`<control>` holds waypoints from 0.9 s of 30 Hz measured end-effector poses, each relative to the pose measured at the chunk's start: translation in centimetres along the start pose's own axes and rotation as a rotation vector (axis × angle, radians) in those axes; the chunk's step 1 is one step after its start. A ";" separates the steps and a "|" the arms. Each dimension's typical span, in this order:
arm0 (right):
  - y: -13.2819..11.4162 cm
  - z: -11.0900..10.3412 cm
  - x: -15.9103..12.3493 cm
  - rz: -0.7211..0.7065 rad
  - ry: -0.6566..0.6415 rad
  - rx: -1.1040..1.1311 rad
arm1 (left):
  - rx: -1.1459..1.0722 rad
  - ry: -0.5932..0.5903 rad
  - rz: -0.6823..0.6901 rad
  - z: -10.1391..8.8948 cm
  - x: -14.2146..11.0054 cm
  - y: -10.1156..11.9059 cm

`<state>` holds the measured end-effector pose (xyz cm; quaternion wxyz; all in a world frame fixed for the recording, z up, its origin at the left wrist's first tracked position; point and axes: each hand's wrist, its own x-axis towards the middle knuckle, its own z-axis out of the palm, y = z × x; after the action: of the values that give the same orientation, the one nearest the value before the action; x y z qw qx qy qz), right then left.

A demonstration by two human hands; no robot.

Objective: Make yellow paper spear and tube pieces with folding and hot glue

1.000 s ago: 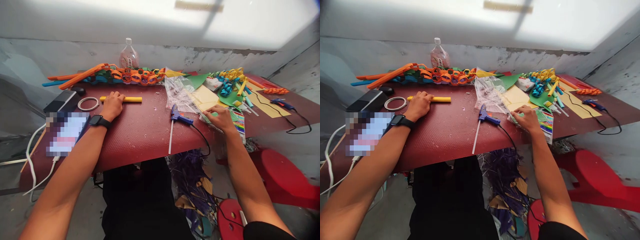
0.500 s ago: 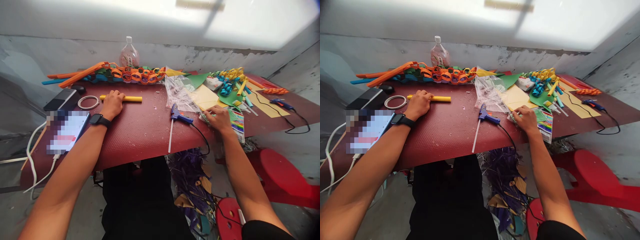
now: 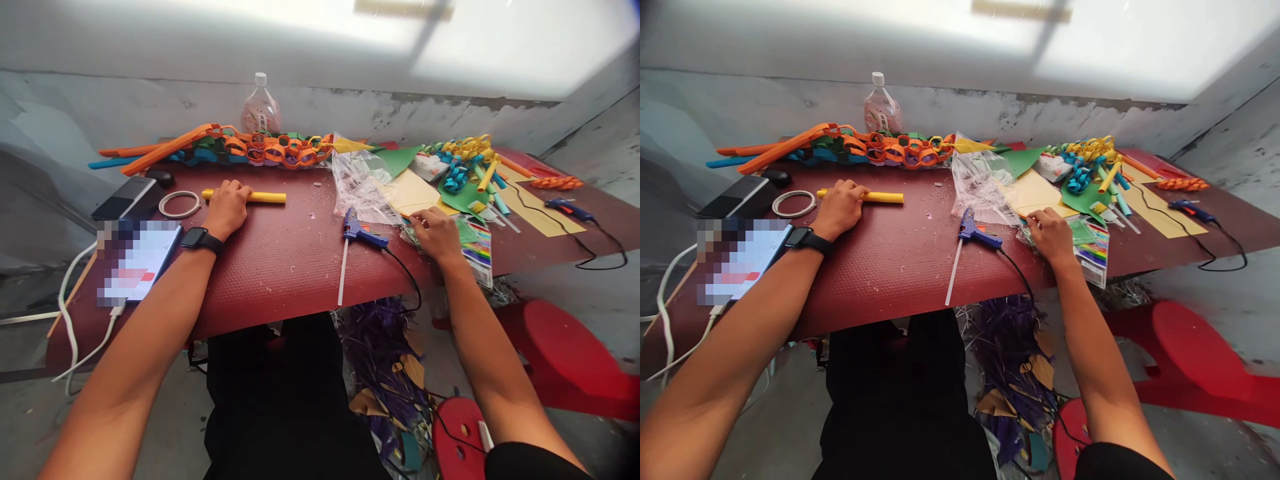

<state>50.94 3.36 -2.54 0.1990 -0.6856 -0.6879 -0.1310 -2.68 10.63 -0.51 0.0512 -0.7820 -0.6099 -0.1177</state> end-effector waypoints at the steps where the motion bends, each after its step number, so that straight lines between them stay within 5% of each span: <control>1: -0.1 -0.1 0.1 0.002 0.006 -0.024 | -0.003 0.004 -0.002 0.0 0.0 0.0; 13: -1.1 -0.9 0.6 0.014 -0.017 -0.142 | -0.033 0.162 -0.043 0.2 0.0 -0.6; 20: -0.2 -0.7 0.8 -0.016 0.034 -0.102 | -0.049 0.132 -0.073 0.2 -0.5 -0.3; 27: 0.7 -0.2 0.7 -0.081 0.064 -0.152 | -0.038 0.028 0.065 -0.3 -0.3 0.9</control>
<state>51.72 3.96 -2.10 0.1629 -0.6658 -0.6964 -0.2125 -1.93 10.02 -0.28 0.0486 -0.8006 -0.5809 -0.1386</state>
